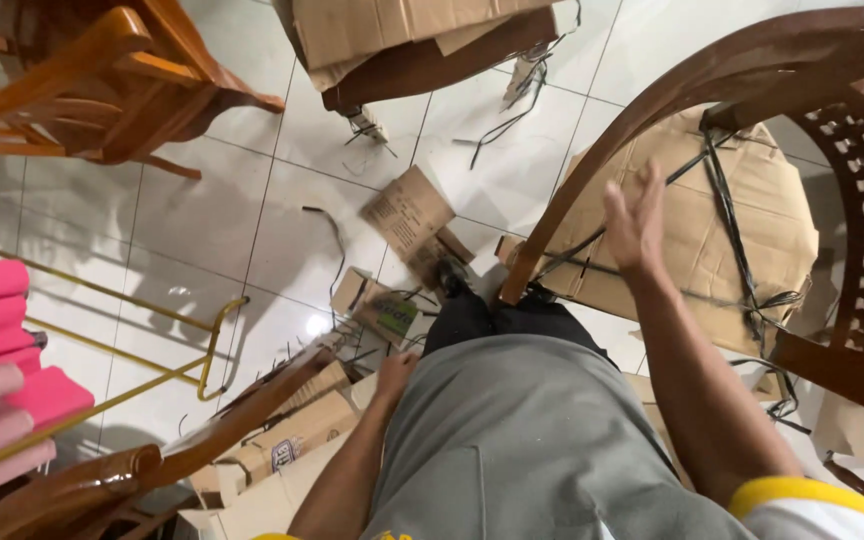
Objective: Wrapping a wooden chair with cardboard and securing it with plastic straps for shipping.
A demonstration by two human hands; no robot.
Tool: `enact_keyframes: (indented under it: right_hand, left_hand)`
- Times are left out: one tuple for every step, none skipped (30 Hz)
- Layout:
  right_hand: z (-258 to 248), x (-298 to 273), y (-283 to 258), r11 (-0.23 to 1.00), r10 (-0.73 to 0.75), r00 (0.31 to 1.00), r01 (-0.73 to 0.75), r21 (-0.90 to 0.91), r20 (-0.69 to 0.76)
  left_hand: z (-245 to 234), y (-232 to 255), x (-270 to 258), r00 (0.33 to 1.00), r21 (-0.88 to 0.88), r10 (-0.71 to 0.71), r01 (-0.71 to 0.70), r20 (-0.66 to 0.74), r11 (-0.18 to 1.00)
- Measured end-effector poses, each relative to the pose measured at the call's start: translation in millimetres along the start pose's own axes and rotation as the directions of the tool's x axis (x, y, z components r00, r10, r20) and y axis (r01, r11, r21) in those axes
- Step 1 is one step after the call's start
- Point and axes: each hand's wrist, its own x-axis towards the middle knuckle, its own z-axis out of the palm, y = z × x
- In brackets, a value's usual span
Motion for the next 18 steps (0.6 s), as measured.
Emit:
enact_keyframes:
  right_hand:
    - [2, 17, -12, 0.992, -0.028, 1.0, 0.027, -0.125, -0.003]
    - [3, 35, -24, 0.968, -0.057, 0.998, 0.054, -0.247, -0.003]
    - [8, 48, -24, 0.968, -0.051, 0.999, 0.051, -0.244, 0.003]
    - [14, 62, -23, 0.919, -0.027, 0.998, 0.003, -0.395, -0.054]
    - [19, 78, -23, 0.845, -0.016, 0.993, -0.049, -0.532, -0.116]
    - [24, 84, -34, 0.847, -0.013, 0.994, -0.048, -0.53, -0.112]
    - [28, 90, -45, 0.803, 0.016, 0.995, -0.069, -0.592, -0.094]
    - [33, 96, -57, 0.754, 0.047, 0.996, -0.087, -0.651, -0.078]
    - [35, 99, -47, 0.755, 0.054, 0.995, -0.095, -0.649, -0.083]
    - [38, 103, -38, 0.697, 0.033, 0.999, -0.025, -0.717, -0.002]
    - [43, 107, -31, 0.633, 0.017, 0.997, 0.051, -0.773, 0.079]
    - [43, 100, -27, 0.636, 0.018, 0.997, 0.044, -0.771, 0.072]
    - [46, 103, -26, 0.623, -0.011, 0.997, 0.061, -0.78, 0.07]
    - [49, 106, -26, 0.61, -0.04, 0.997, 0.078, -0.789, 0.068]
    - [53, 113, -27, 0.613, -0.058, 0.997, 0.081, -0.786, 0.057]
    - [59, 121, -27, 0.617, 0.023, 1.0, -0.003, -0.787, 0.015]
    - [62, 115, -23, 0.608, 0.13, 0.991, -0.101, -0.788, -0.027]
    - [64, 118, -24, 0.606, 0.137, 0.99, -0.112, -0.788, -0.035]
  left_hand:
    - [7, 2, -1, 0.996, -0.027, 0.094, -0.095, -0.005, 0.995]
    - [15, 6, -1, 0.982, -0.052, 0.188, -0.188, -0.013, 0.981]
    - [18, -2, -1, 0.984, -0.052, 0.18, -0.18, -0.014, 0.982]
    - [21, -9, -1, 0.989, -0.052, 0.148, -0.149, -0.032, 0.987]
    - [23, -15, 2, 0.992, -0.053, 0.119, -0.121, -0.051, 0.991]
    - [23, -15, -9, 0.992, -0.052, 0.114, -0.117, -0.053, 0.992]
    - [22, -15, -19, 0.996, -0.037, 0.052, -0.055, -0.067, 0.998]
    - [20, -14, -28, 0.997, -0.023, -0.009, 0.007, -0.083, 1.0]
    - [27, -23, -22, 0.997, -0.015, -0.009, 0.008, -0.08, 1.0]
    - [32, -33, -17, 0.998, 0.126, 0.028, -0.019, -0.065, 0.992]
    - [33, -41, -9, 0.997, 0.264, 0.065, -0.051, -0.047, 0.963]
    - [34, -50, -14, 0.997, 0.271, 0.069, -0.053, -0.046, 0.961]
    - [34, -52, -7, 0.983, 0.324, 0.174, -0.147, -0.056, 0.935]
    - [32, -53, 1, 0.959, 0.377, 0.277, -0.235, -0.061, 0.896]
    - [18, -35, 16, 0.953, 0.379, 0.295, -0.248, -0.071, 0.892]
    - [4, -18, 31, 0.927, 0.409, 0.359, -0.289, -0.105, 0.866]
    - [-8, -10, 31, 0.906, 0.442, 0.407, -0.319, -0.118, 0.839]
    - [-23, 8, 59, 0.906, 0.446, 0.409, -0.324, -0.108, 0.834]
